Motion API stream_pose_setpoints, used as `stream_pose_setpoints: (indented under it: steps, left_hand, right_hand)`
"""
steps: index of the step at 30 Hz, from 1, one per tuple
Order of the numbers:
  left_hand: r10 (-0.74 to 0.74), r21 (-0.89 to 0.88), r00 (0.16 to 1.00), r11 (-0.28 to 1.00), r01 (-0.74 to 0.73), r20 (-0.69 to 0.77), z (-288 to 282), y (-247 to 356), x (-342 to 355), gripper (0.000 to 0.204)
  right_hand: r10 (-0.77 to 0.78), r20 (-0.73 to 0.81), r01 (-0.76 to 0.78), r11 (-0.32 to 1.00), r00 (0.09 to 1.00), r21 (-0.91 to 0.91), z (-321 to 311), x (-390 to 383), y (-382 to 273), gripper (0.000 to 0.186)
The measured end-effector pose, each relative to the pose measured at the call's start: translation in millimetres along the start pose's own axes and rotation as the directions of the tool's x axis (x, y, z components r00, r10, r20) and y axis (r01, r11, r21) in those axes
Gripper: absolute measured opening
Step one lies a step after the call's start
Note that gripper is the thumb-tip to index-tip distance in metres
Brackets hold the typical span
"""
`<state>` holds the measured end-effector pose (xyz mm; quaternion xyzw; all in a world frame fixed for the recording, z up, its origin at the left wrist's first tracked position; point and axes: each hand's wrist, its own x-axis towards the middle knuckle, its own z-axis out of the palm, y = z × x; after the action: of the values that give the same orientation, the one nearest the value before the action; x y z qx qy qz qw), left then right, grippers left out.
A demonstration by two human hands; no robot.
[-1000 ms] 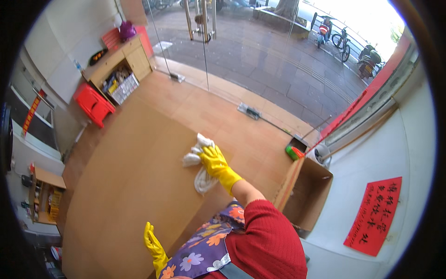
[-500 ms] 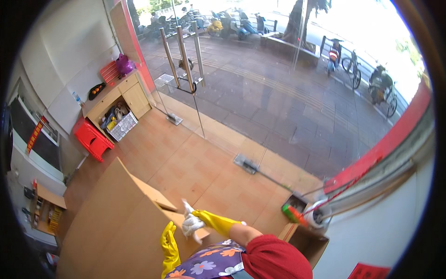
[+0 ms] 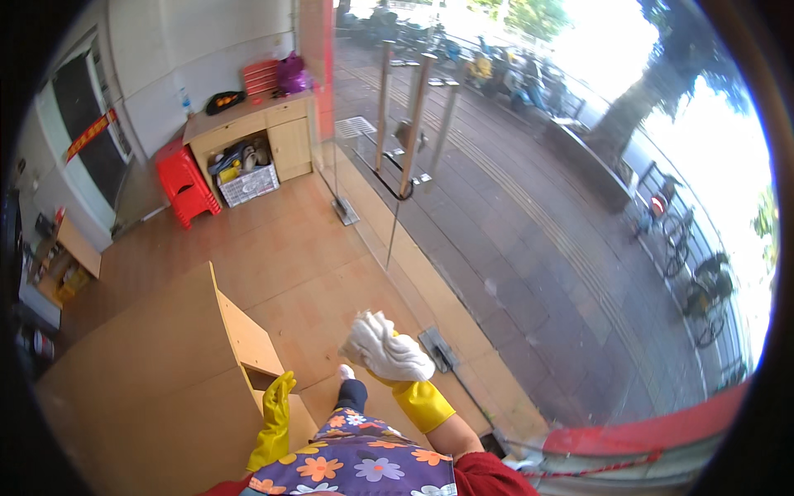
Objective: The person washes a plastic container and a cloth in a double-basin sink, then wrings the cloth and wipes a large wooden table and a small side table. The person also briefly handles a metal pot lid on a stainless steel counter.
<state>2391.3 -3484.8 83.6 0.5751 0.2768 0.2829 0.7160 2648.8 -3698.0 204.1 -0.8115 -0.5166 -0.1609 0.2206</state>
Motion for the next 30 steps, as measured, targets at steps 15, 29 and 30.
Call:
stream_pose_setpoints:
  steps: [15, 29, 30]
  left_hand:
    - [0.045, 0.386, 0.979, 0.915, -0.119, 0.196, 56, 75, 377, 0.026]
    - [0.275, 0.630, 0.960, 0.755, -0.181, -0.053, 62, 85, 660, 0.035]
    - [0.255, 0.617, 0.963, 0.773, -0.148, -0.089, 58, 86, 676, 0.037]
  right_hand:
    - [0.481, 0.290, -0.520, 0.462, 0.827, 0.718, 118, 199, 158, 0.028]
    - [-0.122, 0.595, -0.600, -0.008, 0.794, 0.800, 262, 611, 275, 0.020]
    - [-0.160, 0.626, -0.643, -0.095, 0.763, 0.760, 276, 644, 276, 0.020]
